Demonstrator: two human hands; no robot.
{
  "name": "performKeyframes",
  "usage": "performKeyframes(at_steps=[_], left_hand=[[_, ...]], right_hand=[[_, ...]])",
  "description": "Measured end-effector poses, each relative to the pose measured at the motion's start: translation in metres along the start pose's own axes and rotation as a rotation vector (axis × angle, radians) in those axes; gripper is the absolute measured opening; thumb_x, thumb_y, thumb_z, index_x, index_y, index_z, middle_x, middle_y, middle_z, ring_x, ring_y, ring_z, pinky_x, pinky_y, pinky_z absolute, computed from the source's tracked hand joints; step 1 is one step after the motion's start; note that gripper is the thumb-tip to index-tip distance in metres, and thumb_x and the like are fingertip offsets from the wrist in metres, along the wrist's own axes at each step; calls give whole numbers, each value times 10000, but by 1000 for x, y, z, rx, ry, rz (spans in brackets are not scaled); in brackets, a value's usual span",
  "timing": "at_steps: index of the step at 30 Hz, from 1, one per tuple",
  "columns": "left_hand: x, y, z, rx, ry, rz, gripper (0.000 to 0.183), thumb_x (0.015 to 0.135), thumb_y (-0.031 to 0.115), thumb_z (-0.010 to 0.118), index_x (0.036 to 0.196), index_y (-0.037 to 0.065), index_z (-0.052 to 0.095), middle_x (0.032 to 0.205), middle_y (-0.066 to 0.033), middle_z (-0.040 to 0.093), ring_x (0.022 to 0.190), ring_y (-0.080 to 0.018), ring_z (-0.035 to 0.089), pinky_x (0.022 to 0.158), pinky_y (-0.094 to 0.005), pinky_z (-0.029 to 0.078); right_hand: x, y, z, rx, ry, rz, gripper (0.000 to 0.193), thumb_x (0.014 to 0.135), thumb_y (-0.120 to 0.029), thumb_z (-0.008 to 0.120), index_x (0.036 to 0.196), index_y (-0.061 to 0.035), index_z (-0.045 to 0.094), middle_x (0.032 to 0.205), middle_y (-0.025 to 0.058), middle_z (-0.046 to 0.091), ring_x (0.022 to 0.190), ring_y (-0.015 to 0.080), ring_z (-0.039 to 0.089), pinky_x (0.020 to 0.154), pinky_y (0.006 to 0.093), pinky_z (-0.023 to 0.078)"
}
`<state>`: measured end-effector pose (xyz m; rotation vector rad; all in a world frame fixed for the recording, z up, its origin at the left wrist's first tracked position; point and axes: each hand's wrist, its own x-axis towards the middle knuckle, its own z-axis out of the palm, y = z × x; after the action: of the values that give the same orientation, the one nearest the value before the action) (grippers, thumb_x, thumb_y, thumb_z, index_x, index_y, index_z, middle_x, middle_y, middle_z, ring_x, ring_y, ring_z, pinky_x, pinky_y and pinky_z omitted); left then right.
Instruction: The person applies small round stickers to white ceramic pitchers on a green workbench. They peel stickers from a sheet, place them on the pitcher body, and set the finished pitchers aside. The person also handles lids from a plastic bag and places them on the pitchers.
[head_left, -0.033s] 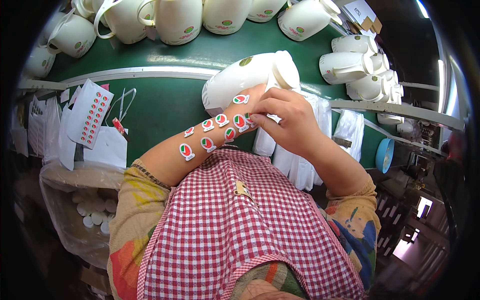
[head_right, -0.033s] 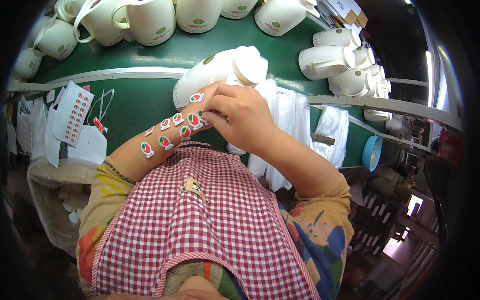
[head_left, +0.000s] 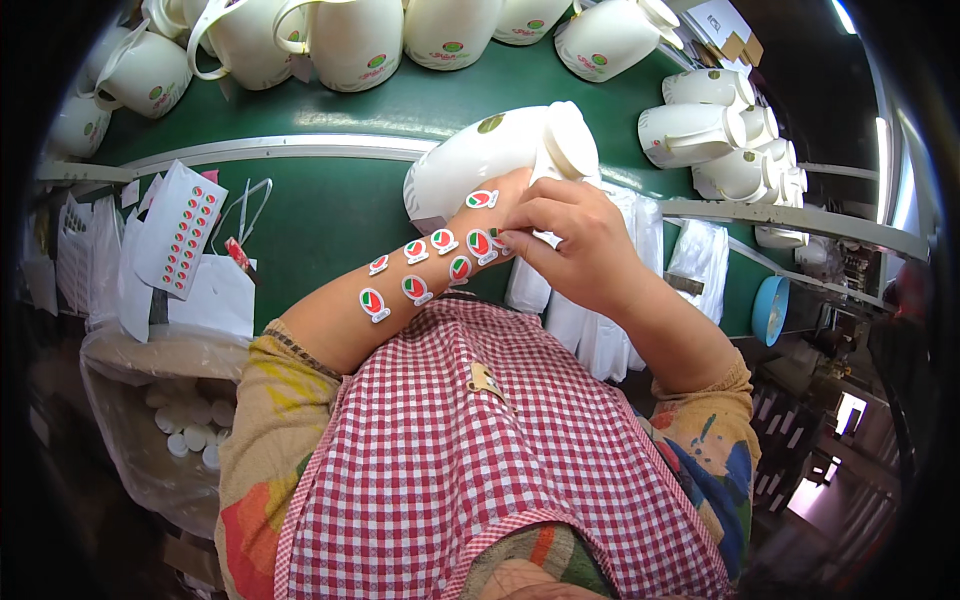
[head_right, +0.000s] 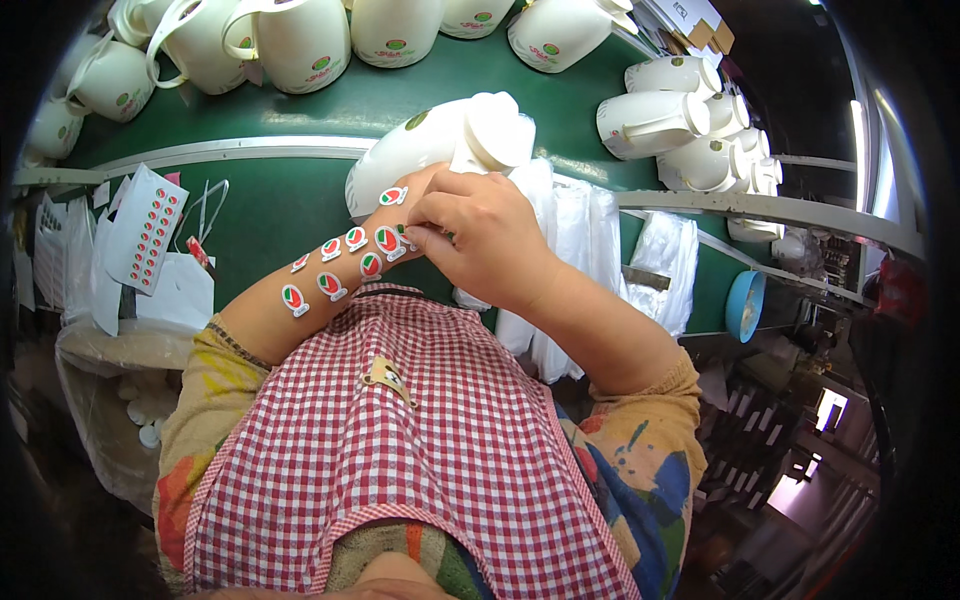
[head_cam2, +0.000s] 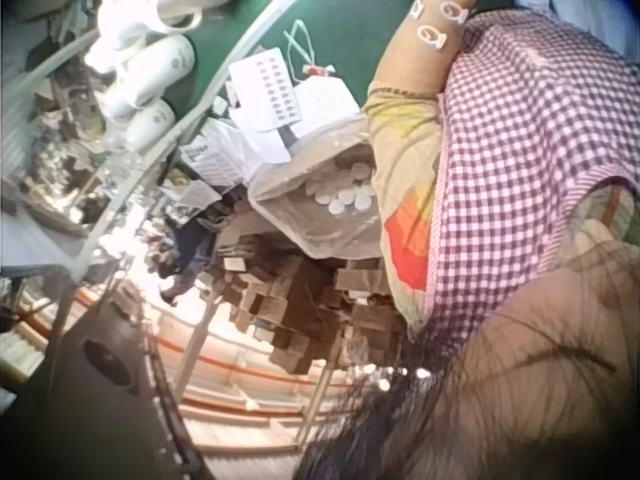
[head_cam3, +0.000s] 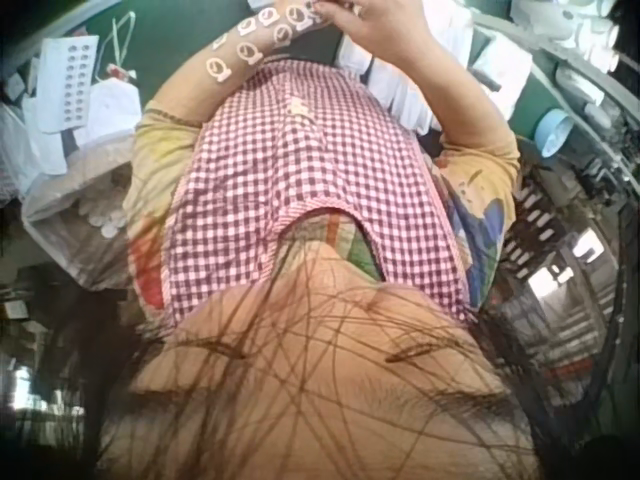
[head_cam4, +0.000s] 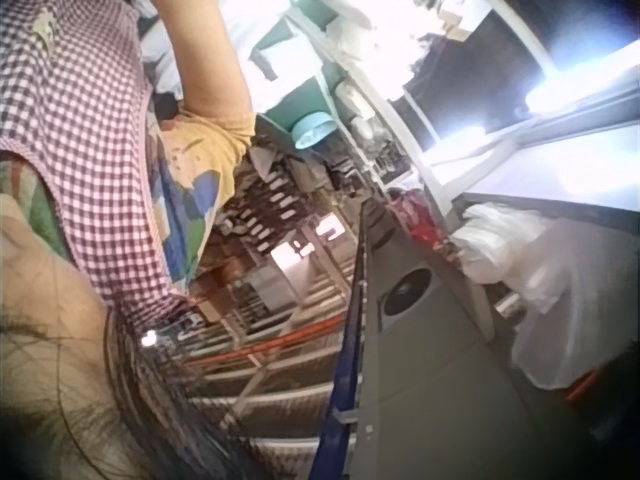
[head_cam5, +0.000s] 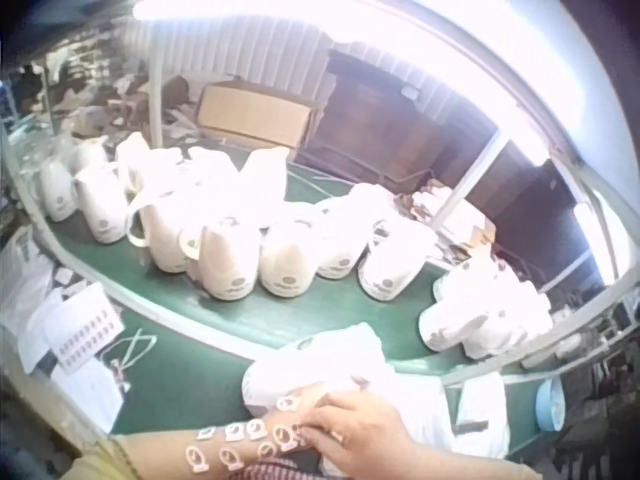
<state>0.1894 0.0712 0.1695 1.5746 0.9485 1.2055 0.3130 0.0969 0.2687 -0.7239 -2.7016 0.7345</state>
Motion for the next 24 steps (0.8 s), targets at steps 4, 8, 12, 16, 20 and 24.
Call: performKeyframes(at_steps=[4, 8, 12, 16, 20, 24], left_hand=[[4, -11, 7, 17, 17, 112, 232, 864, 137, 567, 1071, 32, 567, 966, -114, 627, 870, -232, 611, 769, -320, 494], [14, -21, 0, -448, 2, -208, 189, 874, 119, 565, 1040, 28, 566, 919, -99, 622, 802, -206, 612, 699, -311, 500], [39, -1, -40, -627, 248, -731, 144, 876, 147, 594, 945, 21, 579, 829, -71, 595, 722, -159, 572, 658, -286, 482], [52, -24, -55, -888, 526, -802, 170, 955, 89, 420, 992, -45, 518, 849, -90, 572, 780, -179, 569, 713, -308, 511], [53, -33, -51, -871, 683, -803, 184, 973, 91, 405, 1014, -56, 508, 855, -106, 565, 792, -203, 571, 768, -340, 532], [60, -40, -50, -856, 701, -829, 195, 978, 93, 402, 1012, -72, 501, 841, -116, 566, 796, -219, 577, 776, -344, 537]], right_hand=[[-2, 1, 0, 6, 62, -28, 117, 724, -44, 706, 819, -59, 641, 790, 57, 615, 728, 239, 592, 669, 334, 442], [-1, 7, -4, 140, 285, -114, 84, 742, -78, 680, 783, -52, 612, 760, 69, 588, 687, 236, 579, 651, 329, 422], [-23, 32, 3, 1000, 386, 345, 69, 889, -68, 616, 913, -3, 611, 832, 18, 613, 747, 87, 561, 690, 228, 466], [-48, 69, 55, 1142, 103, 750, 71, 850, -92, 639, 878, -26, 635, 798, 19, 629, 716, 97, 560, 679, 236, 461], [-57, 72, 92, 971, 164, 620, 77, 850, -101, 636, 869, -27, 637, 894, 35, 644, 785, 124, 592, 739, 250, 472], [-58, 49, 102, 883, 33, 419, 55, 819, -83, 625, 831, -28, 623, 888, 43, 649, 814, 139, 604, 758, 287, 484]])
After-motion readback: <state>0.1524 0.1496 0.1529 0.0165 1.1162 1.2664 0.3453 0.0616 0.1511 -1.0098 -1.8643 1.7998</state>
